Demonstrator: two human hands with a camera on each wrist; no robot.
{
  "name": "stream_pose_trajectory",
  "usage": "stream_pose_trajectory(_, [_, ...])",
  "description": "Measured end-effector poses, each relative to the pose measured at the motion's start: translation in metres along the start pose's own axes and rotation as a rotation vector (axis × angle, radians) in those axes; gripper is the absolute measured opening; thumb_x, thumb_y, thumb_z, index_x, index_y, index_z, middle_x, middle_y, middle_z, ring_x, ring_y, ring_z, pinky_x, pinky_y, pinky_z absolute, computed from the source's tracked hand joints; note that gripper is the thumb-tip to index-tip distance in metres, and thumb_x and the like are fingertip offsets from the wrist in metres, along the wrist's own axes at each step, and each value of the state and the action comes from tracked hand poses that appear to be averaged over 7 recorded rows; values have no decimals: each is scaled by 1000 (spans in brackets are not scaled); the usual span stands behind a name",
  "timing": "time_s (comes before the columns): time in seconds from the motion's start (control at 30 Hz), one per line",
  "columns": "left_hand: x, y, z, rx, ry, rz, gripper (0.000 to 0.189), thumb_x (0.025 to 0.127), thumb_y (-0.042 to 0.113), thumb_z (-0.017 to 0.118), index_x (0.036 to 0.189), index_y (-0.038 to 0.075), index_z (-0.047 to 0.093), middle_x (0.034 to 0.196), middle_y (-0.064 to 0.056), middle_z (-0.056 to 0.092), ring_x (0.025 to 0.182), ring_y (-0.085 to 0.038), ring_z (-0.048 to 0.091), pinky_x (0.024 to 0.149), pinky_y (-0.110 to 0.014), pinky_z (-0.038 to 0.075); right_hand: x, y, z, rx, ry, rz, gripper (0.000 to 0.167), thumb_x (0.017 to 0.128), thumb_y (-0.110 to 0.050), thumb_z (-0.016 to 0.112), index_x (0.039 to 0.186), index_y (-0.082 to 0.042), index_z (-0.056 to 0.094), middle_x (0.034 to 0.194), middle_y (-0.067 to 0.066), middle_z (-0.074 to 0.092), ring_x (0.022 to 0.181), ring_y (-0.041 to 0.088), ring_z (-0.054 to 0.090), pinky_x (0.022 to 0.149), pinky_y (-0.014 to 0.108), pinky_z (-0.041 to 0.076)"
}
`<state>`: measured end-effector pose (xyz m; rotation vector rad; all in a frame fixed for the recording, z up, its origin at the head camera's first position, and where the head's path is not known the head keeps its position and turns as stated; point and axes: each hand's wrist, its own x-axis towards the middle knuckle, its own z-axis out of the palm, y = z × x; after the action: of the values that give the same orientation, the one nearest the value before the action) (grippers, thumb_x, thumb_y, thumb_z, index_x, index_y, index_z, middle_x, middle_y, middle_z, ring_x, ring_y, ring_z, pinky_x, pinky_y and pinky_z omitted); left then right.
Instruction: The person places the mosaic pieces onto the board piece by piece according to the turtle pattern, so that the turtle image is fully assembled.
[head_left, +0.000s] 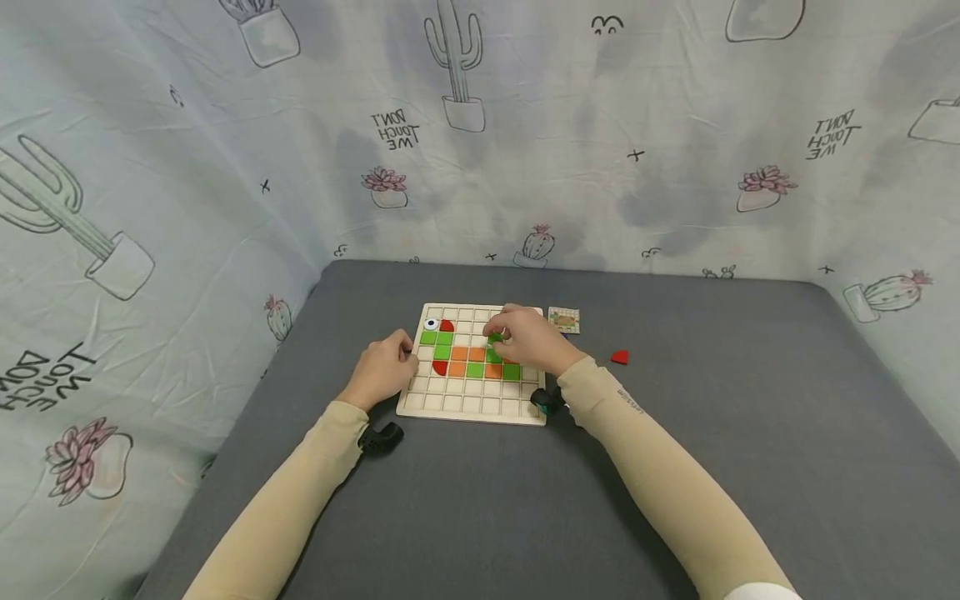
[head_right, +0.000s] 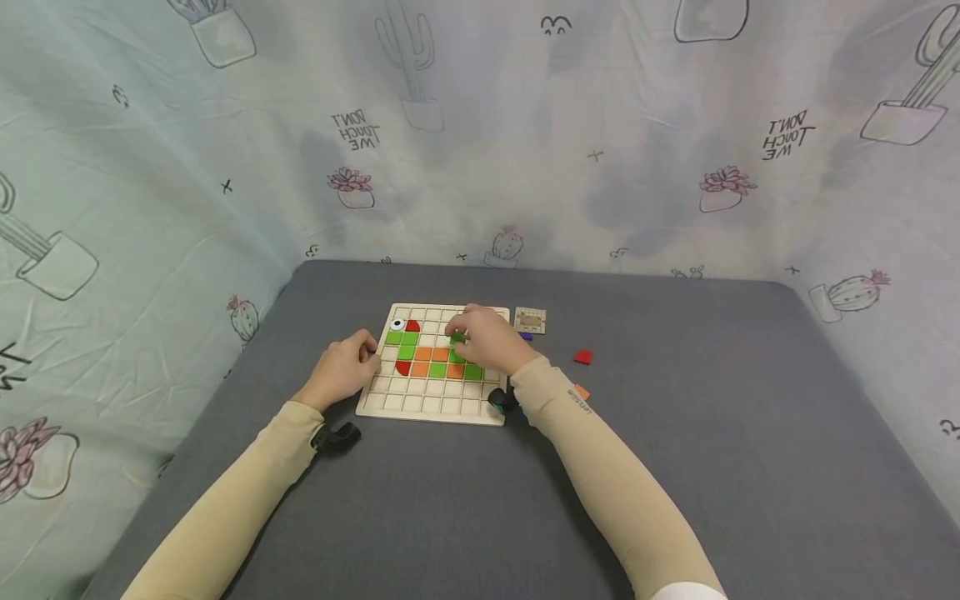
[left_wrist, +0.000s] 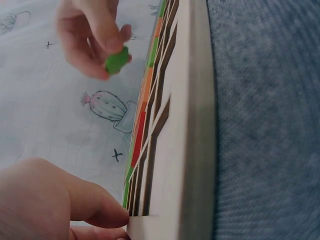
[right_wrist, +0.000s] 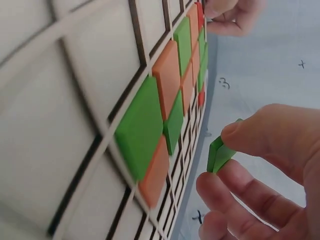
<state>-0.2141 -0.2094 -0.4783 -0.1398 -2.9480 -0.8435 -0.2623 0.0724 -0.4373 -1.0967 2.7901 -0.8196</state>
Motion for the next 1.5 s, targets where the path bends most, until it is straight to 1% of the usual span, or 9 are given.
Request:
stream_pose_trajectory(0.17, [-1,0,0,-2,3,-9,21,101,17,59,115,3,62,79,-8,57,62,-19,50,60,-33,37,15,-7,8,4,-27,-6,25,98,-8,68,122,-8,76,116,8,69,95,20,65,86,36,55])
stream_pose_trajectory(0.33, [0,0,0,-2,10,0,20,100,17,59,114,3,62,79,-7,57,62,-19,50,60,-33,37,27,-7,15,-56,-35,-10,24,97,-7,68,120,-9,77,114,8,69,97,21,66,90,36,55])
stream_pose_trajectory(0.5, [0,0,1,4,14,8,19,100,17,59,114,3,62,79,-7,57,63,-19,50,60,-33,37,32,-5,19,-95,-45,0,24,96,-6,70,119,-10,77,114,10,70,102,23,66,94,38,54])
stream_pose_trajectory(0.7, [0,0,1,0,14,15,19,101,16,59,114,3,62,78,-7,57,62,-19,49,60,-32,37,34,-5,19,-107,-43,-11,25,97,-5,69,120,-8,77,116,10,72,103,24,67,92,38,55])
stream_pose_trajectory(0.83, [0,0,1,-3,13,13,19,101,16,58,113,3,62,78,-7,57,61,-19,49,59,-32,37,33,-5,20,-106,-30,-33,21,97,-3,68,114,-8,80,113,9,74,104,25,68,91,37,55])
stream_pose_trajectory(0.97, [0,0,1,3,11,7,19,100,16,58,114,3,62,79,-7,57,62,-18,49,60,-32,37,34,-5,21,-122,-21,-47,19,98,-4,67,109,-8,82,110,9,76,108,26,69,95,37,55])
stream_pose_trajectory(1.13, [1,-1,2,3,16,13,19,100,16,58,114,3,62,79,-7,57,62,-19,49,60,-32,37,33,-5,23,-132,-12,-49,18,98,-4,68,108,-8,82,110,9,76,108,26,69,94,38,55])
stream_pose_trajectory(1.4, [2,-4,3,4,22,25,19,100,16,59,113,3,62,78,-7,57,60,-19,49,59,-32,37,28,-5,20,-153,-14,-7,24,99,-12,69,121,-8,77,119,11,71,101,24,65,86,36,56])
stream_pose_trajectory(1.5, [2,-4,3,0,27,32,18,100,16,59,112,3,62,77,-7,56,59,-19,48,59,-33,37,24,-6,16,-138,-5,5,26,99,-13,69,124,-8,76,123,12,69,101,24,66,87,36,56])
